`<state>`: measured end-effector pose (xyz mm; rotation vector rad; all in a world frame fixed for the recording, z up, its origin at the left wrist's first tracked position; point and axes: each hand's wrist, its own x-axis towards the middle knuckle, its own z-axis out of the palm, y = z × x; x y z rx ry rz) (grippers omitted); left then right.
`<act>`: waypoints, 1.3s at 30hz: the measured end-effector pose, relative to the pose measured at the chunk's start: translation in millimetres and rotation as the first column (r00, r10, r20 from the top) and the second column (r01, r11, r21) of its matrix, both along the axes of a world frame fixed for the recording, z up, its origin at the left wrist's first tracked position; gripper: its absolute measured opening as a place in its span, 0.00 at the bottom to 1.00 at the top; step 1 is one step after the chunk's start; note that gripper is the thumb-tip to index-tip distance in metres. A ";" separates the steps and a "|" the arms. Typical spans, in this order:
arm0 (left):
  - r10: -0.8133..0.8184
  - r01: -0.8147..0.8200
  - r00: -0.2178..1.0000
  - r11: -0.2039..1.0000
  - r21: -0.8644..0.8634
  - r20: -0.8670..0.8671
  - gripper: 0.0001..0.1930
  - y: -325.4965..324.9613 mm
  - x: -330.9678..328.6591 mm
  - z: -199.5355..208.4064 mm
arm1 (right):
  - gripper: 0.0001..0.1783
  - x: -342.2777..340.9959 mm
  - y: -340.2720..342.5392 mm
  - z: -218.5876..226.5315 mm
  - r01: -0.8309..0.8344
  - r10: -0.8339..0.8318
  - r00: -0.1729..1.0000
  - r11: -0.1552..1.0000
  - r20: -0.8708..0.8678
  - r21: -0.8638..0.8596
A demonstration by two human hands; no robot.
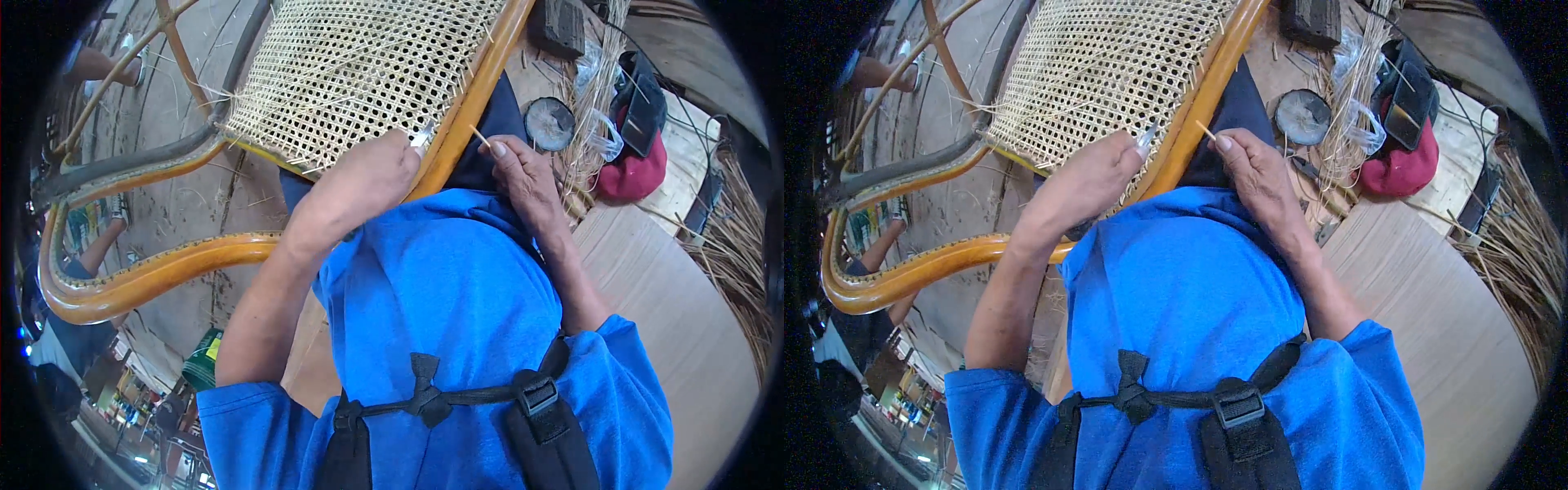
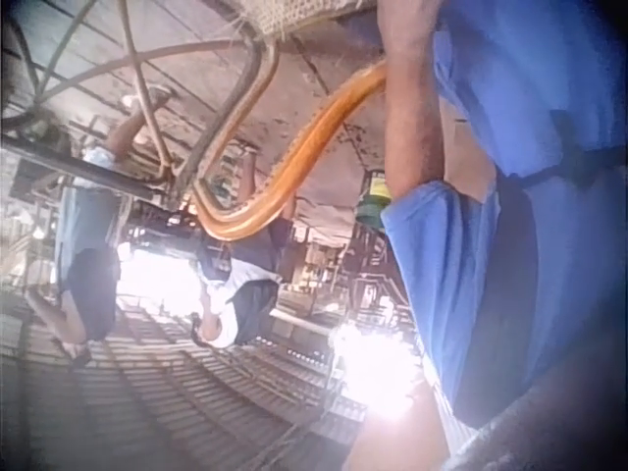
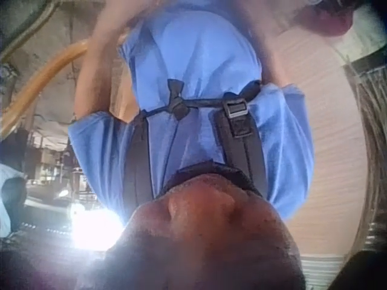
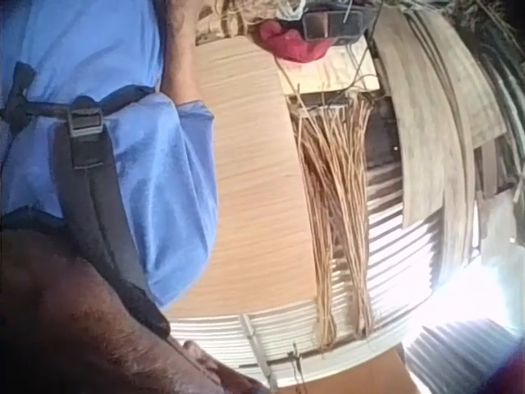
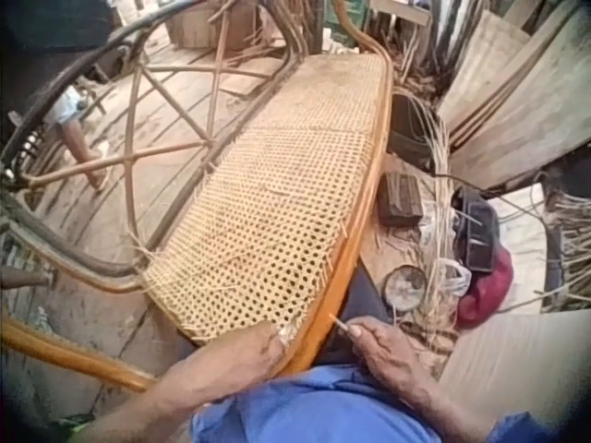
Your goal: The recorder is weaving and trimming rattan/bamboo mesh onto a wooden furniture frame.
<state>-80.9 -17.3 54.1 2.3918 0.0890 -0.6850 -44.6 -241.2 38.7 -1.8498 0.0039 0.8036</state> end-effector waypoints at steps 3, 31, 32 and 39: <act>0.084 -0.143 0.977 0.940 -0.311 -0.197 0.16 -4.5 3.9 11.6 | 0.15 0.9 4.2 3.5 0.009 -0.002 0.990 0.999 -0.144 0.049; 0.196 -0.354 0.907 0.834 -0.424 -0.372 0.06 -25.0 -12.5 20.9 | 0.11 -96.4 -150.7 -54.6 0.272 -0.244 0.962 0.834 0.121 -0.479; 0.204 -0.359 0.902 0.844 -0.399 -0.381 0.06 -24.4 -14.9 21.2 | 0.12 -103.8 -153.0 -56.3 0.172 -0.165 0.984 0.797 0.065 -0.579; 0.325 -0.486 0.855 0.774 -0.406 -0.404 0.06 -33.7 -6.6 21.9 | 0.20 -125.1 -121.5 -63.2 0.311 -0.294 0.944 0.630 0.153 -0.712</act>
